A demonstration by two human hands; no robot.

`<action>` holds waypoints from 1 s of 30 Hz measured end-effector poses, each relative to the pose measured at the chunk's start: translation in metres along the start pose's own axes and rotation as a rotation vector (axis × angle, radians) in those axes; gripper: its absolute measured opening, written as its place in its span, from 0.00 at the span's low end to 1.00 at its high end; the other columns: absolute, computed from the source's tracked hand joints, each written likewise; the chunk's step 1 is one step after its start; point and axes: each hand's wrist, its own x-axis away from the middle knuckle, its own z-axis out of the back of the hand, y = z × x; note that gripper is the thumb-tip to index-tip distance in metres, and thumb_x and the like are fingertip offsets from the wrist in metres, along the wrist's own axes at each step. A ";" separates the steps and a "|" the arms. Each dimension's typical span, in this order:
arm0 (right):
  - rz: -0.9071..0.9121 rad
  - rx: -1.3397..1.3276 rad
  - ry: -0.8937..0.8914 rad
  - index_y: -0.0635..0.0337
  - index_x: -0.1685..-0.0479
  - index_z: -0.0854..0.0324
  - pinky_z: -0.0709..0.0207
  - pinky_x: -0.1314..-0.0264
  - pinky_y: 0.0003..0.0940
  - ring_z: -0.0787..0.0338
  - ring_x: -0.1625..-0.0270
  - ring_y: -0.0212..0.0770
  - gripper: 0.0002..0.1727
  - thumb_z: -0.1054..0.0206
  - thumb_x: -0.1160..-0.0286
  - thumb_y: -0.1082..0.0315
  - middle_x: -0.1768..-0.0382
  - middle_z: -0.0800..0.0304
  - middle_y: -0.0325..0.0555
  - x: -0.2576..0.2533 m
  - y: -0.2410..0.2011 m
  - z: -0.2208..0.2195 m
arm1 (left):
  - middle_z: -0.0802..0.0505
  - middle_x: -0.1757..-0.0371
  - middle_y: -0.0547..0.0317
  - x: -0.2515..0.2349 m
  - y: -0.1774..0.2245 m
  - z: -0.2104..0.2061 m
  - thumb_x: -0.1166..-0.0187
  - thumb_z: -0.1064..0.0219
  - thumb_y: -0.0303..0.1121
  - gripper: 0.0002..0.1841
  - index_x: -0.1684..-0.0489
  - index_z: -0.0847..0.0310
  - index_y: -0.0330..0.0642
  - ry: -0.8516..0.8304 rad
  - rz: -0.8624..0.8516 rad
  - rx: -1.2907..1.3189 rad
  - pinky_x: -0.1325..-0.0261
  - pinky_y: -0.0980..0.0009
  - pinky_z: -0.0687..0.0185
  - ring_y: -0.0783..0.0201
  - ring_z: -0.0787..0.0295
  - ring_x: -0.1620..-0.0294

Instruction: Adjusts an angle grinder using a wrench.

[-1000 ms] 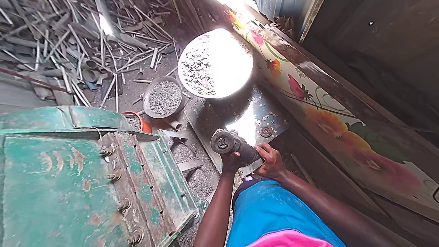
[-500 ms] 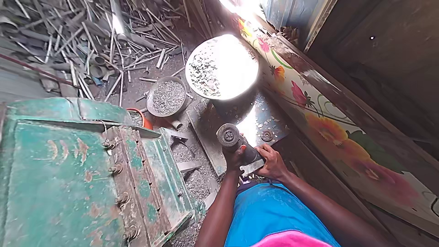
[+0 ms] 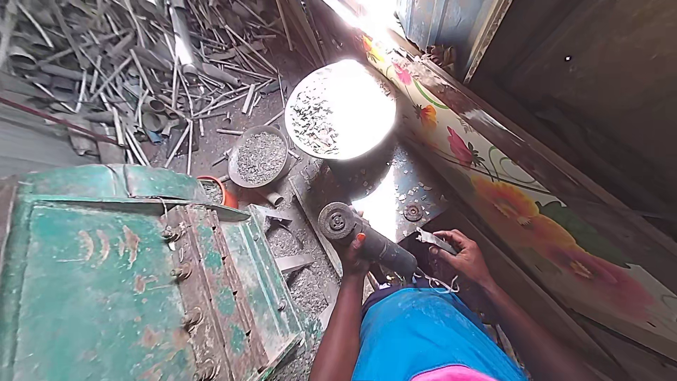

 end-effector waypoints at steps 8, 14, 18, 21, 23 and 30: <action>-0.075 0.008 -0.012 0.57 0.51 0.07 0.20 0.50 0.22 0.13 0.55 0.24 0.26 0.21 0.40 0.46 0.56 0.09 0.38 0.006 0.005 -0.006 | 0.09 0.31 0.55 -0.006 0.012 0.009 0.52 0.09 0.44 0.41 0.31 0.19 0.46 -0.108 0.063 0.127 0.31 0.60 0.14 0.61 0.11 0.32; -0.094 0.008 -0.051 0.58 0.52 0.08 0.20 0.50 0.26 0.13 0.54 0.27 0.25 0.21 0.39 0.47 0.55 0.09 0.41 0.005 0.001 -0.013 | 0.08 0.36 0.53 -0.009 0.020 0.013 0.50 0.10 0.48 0.43 0.28 0.21 0.46 -0.104 0.044 0.083 0.37 0.59 0.10 0.59 0.08 0.40; -0.106 0.026 -0.062 0.57 0.52 0.07 0.20 0.51 0.26 0.13 0.56 0.28 0.25 0.21 0.39 0.47 0.56 0.09 0.40 0.003 0.000 -0.013 | 0.03 0.55 0.57 -0.007 0.024 0.009 0.55 0.10 0.48 0.31 0.50 0.12 0.47 0.018 0.031 0.065 0.41 0.57 0.08 0.61 0.04 0.51; -0.110 0.040 -0.067 0.58 0.52 0.08 0.20 0.51 0.28 0.14 0.56 0.28 0.24 0.21 0.38 0.48 0.56 0.09 0.41 0.002 -0.002 -0.011 | 0.03 0.64 0.60 -0.007 0.025 0.006 0.53 0.10 0.50 0.27 0.59 0.12 0.48 0.061 -0.016 0.004 0.55 0.64 0.06 0.67 0.04 0.61; -0.097 0.045 -0.067 0.60 0.52 0.08 0.21 0.50 0.28 0.14 0.55 0.29 0.24 0.21 0.38 0.50 0.55 0.09 0.43 0.001 -0.005 -0.009 | 0.03 0.64 0.60 -0.006 0.026 0.005 0.51 0.11 0.49 0.25 0.59 0.12 0.47 0.060 -0.022 0.000 0.54 0.64 0.06 0.67 0.04 0.61; -0.056 -0.249 -0.225 0.58 0.45 0.10 0.22 0.54 0.13 0.16 0.58 0.16 0.20 0.34 0.20 0.52 0.54 0.09 0.31 -0.009 -0.042 -0.013 | 0.03 0.60 0.62 -0.006 0.030 -0.008 0.42 0.14 0.48 0.23 0.55 0.12 0.44 -0.003 -0.058 -0.113 0.47 0.68 0.08 0.71 0.05 0.56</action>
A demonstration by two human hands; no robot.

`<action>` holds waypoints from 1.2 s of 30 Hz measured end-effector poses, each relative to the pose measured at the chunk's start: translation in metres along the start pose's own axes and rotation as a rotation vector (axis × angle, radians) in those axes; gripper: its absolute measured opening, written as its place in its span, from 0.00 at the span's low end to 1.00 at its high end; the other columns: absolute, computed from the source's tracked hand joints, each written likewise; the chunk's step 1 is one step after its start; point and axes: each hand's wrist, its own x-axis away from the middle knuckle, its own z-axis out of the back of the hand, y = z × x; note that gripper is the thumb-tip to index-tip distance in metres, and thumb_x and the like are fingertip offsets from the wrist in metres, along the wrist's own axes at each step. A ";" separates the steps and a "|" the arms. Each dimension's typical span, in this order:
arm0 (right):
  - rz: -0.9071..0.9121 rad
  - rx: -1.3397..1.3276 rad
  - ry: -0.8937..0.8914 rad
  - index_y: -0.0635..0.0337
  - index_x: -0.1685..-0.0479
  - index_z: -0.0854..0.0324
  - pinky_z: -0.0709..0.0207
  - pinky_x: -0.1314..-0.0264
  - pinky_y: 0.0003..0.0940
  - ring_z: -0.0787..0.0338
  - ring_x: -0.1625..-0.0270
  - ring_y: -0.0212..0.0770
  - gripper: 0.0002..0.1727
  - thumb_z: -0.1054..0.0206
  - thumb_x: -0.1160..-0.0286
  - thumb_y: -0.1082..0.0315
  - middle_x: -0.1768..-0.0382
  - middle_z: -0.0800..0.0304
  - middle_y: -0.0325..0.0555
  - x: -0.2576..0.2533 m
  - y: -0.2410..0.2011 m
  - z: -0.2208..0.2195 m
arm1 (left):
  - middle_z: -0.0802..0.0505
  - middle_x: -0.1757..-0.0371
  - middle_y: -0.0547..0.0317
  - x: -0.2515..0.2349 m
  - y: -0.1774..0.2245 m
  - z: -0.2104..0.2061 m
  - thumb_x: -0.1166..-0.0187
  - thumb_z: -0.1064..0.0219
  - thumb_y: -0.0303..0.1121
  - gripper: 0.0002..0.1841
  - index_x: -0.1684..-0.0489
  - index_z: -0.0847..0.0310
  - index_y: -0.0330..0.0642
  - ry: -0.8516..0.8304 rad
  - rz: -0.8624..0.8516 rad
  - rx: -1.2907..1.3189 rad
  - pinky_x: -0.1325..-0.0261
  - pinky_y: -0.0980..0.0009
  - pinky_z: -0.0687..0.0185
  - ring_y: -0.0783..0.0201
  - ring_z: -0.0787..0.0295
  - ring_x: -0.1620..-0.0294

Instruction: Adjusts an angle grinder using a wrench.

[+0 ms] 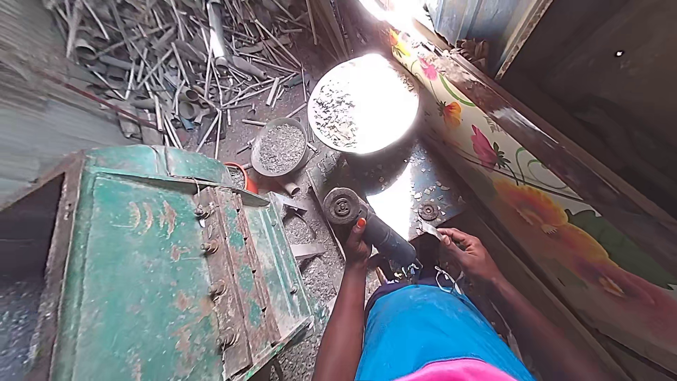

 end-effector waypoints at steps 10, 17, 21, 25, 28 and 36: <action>0.685 0.334 -0.127 0.56 0.51 0.11 0.23 0.41 0.38 0.11 0.50 0.30 0.18 0.44 0.09 0.56 0.57 0.06 0.39 -0.038 -0.098 -0.033 | 0.17 0.32 0.55 0.002 0.012 -0.025 0.58 0.07 0.46 0.65 0.17 0.54 0.37 -0.117 -0.241 -0.209 0.33 0.62 0.13 0.65 0.14 0.35; 0.738 0.169 -0.202 0.66 0.56 0.13 0.21 0.52 0.17 0.15 0.59 0.19 0.17 0.41 0.11 0.61 0.64 0.11 0.38 -0.047 -0.122 -0.022 | 0.14 0.32 0.64 0.017 0.028 -0.047 0.48 0.09 0.41 0.54 0.19 0.46 0.50 -0.276 -0.339 -0.200 0.28 0.62 0.15 0.65 0.14 0.32; 0.711 0.127 -0.168 0.66 0.57 0.13 0.21 0.56 0.15 0.17 0.62 0.17 0.17 0.40 0.11 0.61 0.64 0.11 0.36 -0.035 -0.119 -0.023 | 0.15 0.31 0.66 0.022 0.031 -0.050 0.48 0.09 0.41 0.53 0.20 0.44 0.50 -0.256 -0.359 -0.231 0.28 0.65 0.15 0.67 0.15 0.31; 0.666 0.059 -0.081 0.64 0.57 0.14 0.21 0.57 0.13 0.17 0.63 0.15 0.17 0.40 0.10 0.59 0.65 0.12 0.33 -0.021 -0.109 -0.037 | 0.14 0.32 0.67 0.025 0.029 -0.052 0.52 0.08 0.40 0.55 0.21 0.46 0.50 -0.209 -0.345 -0.188 0.29 0.66 0.14 0.69 0.14 0.32; 0.616 -0.009 -0.038 0.62 0.58 0.14 0.21 0.56 0.13 0.17 0.62 0.15 0.16 0.40 0.10 0.59 0.64 0.12 0.31 -0.012 -0.101 -0.045 | 0.14 0.33 0.64 0.027 0.030 -0.051 0.54 0.07 0.38 0.56 0.21 0.46 0.50 -0.192 -0.322 -0.152 0.30 0.65 0.14 0.66 0.14 0.33; 0.592 -0.069 -0.003 0.63 0.57 0.13 0.18 0.53 0.14 0.15 0.59 0.16 0.14 0.39 0.11 0.62 0.62 0.10 0.32 0.000 -0.092 -0.059 | 0.15 0.34 0.69 0.031 0.028 -0.053 0.55 0.07 0.43 0.57 0.22 0.47 0.49 -0.161 -0.349 -0.203 0.32 0.70 0.14 0.72 0.15 0.35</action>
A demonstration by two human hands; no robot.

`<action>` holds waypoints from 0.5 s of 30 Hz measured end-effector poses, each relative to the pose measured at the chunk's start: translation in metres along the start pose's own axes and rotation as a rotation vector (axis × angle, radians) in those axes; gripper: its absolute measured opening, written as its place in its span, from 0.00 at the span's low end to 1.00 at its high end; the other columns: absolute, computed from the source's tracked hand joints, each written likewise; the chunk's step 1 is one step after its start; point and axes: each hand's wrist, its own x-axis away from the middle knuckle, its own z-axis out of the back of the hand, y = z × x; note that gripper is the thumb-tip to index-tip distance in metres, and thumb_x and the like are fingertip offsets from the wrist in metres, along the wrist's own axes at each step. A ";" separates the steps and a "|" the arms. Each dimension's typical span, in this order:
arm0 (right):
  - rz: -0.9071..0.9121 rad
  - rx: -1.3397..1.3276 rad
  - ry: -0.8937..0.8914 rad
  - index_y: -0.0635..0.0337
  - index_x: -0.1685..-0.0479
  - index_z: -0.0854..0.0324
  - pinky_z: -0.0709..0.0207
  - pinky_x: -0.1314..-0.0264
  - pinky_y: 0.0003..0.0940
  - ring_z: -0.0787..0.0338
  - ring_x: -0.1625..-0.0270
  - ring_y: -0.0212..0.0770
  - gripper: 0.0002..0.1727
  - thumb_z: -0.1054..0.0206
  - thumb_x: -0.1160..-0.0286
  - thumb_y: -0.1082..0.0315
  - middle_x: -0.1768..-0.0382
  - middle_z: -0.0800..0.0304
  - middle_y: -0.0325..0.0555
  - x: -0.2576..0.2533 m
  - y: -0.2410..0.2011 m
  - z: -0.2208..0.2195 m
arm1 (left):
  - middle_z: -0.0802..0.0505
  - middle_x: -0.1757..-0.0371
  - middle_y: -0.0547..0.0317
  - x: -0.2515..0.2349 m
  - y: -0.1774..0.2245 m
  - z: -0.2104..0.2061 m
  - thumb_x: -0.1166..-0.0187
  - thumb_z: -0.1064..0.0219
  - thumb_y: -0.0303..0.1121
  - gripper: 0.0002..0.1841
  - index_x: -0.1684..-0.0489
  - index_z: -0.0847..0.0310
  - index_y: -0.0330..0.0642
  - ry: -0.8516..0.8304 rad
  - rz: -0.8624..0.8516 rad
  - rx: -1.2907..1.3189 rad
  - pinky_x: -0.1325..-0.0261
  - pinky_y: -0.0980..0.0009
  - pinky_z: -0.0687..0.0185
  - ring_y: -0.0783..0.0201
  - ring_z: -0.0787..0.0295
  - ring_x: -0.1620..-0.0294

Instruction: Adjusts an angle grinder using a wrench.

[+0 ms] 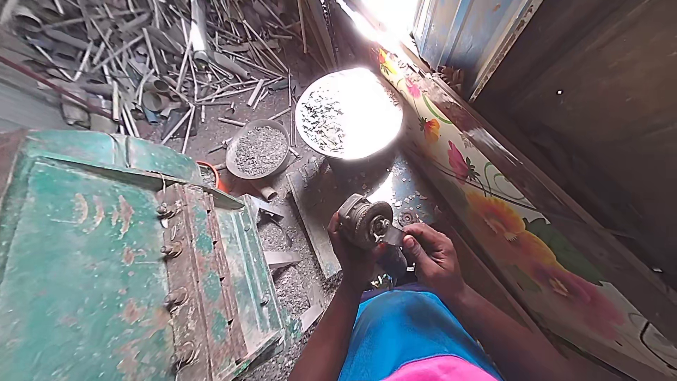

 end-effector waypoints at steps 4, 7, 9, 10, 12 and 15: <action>-0.060 0.005 0.050 0.65 0.57 0.13 0.18 0.55 0.14 0.15 0.61 0.16 0.13 0.39 0.12 0.65 0.63 0.11 0.32 0.003 -0.003 -0.004 | 0.16 0.34 0.67 0.001 -0.002 -0.002 0.57 0.06 0.44 0.59 0.22 0.48 0.45 0.039 -0.008 -0.032 0.32 0.70 0.14 0.72 0.14 0.35; -0.097 0.018 0.058 0.65 0.58 0.13 0.18 0.57 0.14 0.15 0.63 0.16 0.14 0.39 0.13 0.64 0.64 0.11 0.33 0.006 -0.006 -0.006 | 0.17 0.33 0.69 0.003 -0.004 -0.003 0.57 0.07 0.44 0.58 0.23 0.47 0.46 0.049 -0.044 -0.082 0.30 0.71 0.16 0.74 0.16 0.33; -0.128 0.008 0.055 0.64 0.58 0.13 0.19 0.58 0.13 0.16 0.64 0.16 0.14 0.40 0.12 0.63 0.65 0.12 0.32 0.010 -0.007 -0.008 | 0.18 0.30 0.70 0.005 -0.006 -0.002 0.55 0.08 0.45 0.57 0.22 0.47 0.49 0.046 -0.075 -0.132 0.28 0.72 0.18 0.75 0.18 0.30; -0.137 0.002 0.057 0.64 0.58 0.13 0.20 0.60 0.13 0.17 0.65 0.16 0.14 0.40 0.12 0.62 0.66 0.12 0.32 0.011 -0.007 -0.008 | 0.18 0.29 0.70 0.005 -0.008 -0.003 0.54 0.08 0.47 0.57 0.20 0.47 0.50 0.043 -0.089 -0.156 0.26 0.71 0.19 0.74 0.19 0.29; -0.158 -0.019 0.051 0.63 0.59 0.14 0.19 0.62 0.14 0.17 0.67 0.16 0.14 0.40 0.12 0.62 0.67 0.12 0.31 0.011 -0.006 -0.006 | 0.19 0.29 0.70 0.006 -0.009 -0.006 0.52 0.10 0.51 0.57 0.21 0.48 0.48 0.050 -0.108 -0.209 0.26 0.73 0.20 0.77 0.20 0.29; -0.202 -0.069 -0.018 0.61 0.60 0.16 0.21 0.69 0.14 0.19 0.73 0.17 0.14 0.41 0.11 0.61 0.72 0.16 0.29 0.008 -0.003 0.002 | 0.20 0.29 0.71 0.007 -0.012 -0.011 0.51 0.10 0.51 0.56 0.21 0.47 0.49 0.061 -0.122 -0.228 0.26 0.73 0.21 0.77 0.21 0.28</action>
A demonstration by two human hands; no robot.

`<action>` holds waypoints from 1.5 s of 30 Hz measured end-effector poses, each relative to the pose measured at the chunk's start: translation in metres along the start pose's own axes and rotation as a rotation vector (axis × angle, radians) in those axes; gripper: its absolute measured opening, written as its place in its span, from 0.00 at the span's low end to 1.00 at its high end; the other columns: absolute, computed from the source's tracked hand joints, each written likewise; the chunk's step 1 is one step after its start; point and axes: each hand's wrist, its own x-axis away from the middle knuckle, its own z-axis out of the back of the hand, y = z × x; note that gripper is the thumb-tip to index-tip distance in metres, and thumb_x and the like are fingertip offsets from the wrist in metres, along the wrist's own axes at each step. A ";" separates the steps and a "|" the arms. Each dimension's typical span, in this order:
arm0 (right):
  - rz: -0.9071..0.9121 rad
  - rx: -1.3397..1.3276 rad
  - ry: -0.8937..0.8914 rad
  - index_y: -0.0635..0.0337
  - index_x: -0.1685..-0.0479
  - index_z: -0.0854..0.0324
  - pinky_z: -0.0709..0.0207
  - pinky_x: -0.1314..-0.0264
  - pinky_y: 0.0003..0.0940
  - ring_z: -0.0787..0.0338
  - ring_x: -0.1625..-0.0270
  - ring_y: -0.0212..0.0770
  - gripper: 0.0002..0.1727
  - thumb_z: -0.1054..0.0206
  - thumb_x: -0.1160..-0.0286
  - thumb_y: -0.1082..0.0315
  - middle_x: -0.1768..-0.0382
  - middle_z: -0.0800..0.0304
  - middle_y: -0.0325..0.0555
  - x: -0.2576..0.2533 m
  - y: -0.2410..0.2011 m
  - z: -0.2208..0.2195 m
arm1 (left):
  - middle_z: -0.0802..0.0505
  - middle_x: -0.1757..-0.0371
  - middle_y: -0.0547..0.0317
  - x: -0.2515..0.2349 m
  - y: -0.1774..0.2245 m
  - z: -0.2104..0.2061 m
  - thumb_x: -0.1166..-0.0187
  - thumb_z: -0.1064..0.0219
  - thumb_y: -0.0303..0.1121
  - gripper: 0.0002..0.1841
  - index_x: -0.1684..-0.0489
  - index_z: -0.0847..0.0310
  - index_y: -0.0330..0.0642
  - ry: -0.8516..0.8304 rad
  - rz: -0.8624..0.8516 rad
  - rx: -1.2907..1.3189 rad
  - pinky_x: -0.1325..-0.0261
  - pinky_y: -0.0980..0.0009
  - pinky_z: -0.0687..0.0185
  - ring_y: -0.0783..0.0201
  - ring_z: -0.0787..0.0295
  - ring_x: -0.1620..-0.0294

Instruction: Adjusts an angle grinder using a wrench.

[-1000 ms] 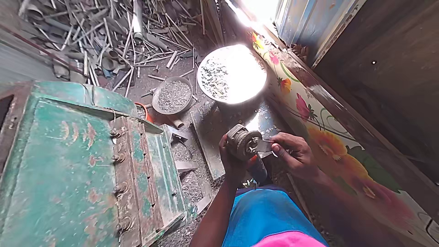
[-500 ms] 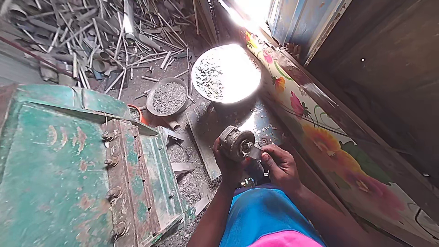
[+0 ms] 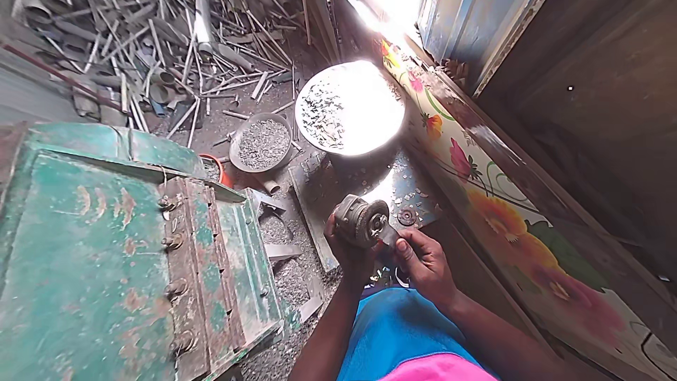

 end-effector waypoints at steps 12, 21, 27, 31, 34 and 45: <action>0.384 0.274 -0.314 0.66 0.65 0.15 0.27 0.69 0.19 0.20 0.74 0.23 0.24 0.45 0.08 0.56 0.77 0.16 0.42 -0.055 0.021 0.073 | 0.18 0.29 0.69 0.006 -0.005 -0.008 0.43 0.11 0.44 0.48 0.22 0.40 0.52 -0.083 -0.019 0.031 0.26 0.68 0.19 0.71 0.18 0.29; 0.513 0.367 -0.289 0.65 0.66 0.17 0.28 0.72 0.23 0.20 0.76 0.28 0.27 0.50 0.06 0.52 0.79 0.18 0.44 -0.061 0.022 0.066 | 0.18 0.29 0.71 0.001 0.000 -0.010 0.41 0.12 0.44 0.47 0.22 0.41 0.54 -0.091 -0.023 0.073 0.25 0.69 0.19 0.72 0.18 0.29; 0.359 0.435 -0.265 0.63 0.66 0.17 0.27 0.72 0.22 0.20 0.74 0.26 0.26 0.48 0.07 0.52 0.78 0.18 0.41 -0.050 0.017 0.055 | 0.19 0.28 0.68 0.001 -0.008 -0.001 0.43 0.12 0.46 0.48 0.23 0.41 0.51 -0.033 -0.035 -0.011 0.25 0.68 0.19 0.71 0.19 0.29; 0.305 0.424 -0.267 0.63 0.63 0.18 0.30 0.73 0.20 0.23 0.76 0.24 0.26 0.50 0.06 0.51 0.79 0.21 0.39 -0.047 0.018 0.047 | 0.19 0.28 0.69 -0.002 -0.008 0.003 0.43 0.12 0.45 0.48 0.23 0.42 0.52 -0.048 -0.048 -0.039 0.26 0.69 0.19 0.72 0.20 0.28; 0.277 0.421 -0.270 0.62 0.61 0.17 0.30 0.73 0.19 0.23 0.77 0.22 0.28 0.52 0.06 0.48 0.79 0.21 0.38 -0.044 0.019 0.044 | 0.19 0.29 0.67 -0.004 -0.008 0.002 0.46 0.11 0.44 0.48 0.24 0.41 0.51 -0.034 -0.056 -0.064 0.27 0.69 0.18 0.72 0.19 0.29; 0.240 0.542 -0.209 0.57 0.79 0.24 0.39 0.80 0.25 0.30 0.83 0.27 0.34 0.54 0.08 0.41 0.87 0.31 0.36 -0.049 0.024 0.041 | 0.17 0.31 0.66 -0.008 -0.014 0.003 0.45 0.11 0.42 0.47 0.26 0.40 0.48 -0.031 0.020 0.028 0.28 0.68 0.17 0.71 0.17 0.31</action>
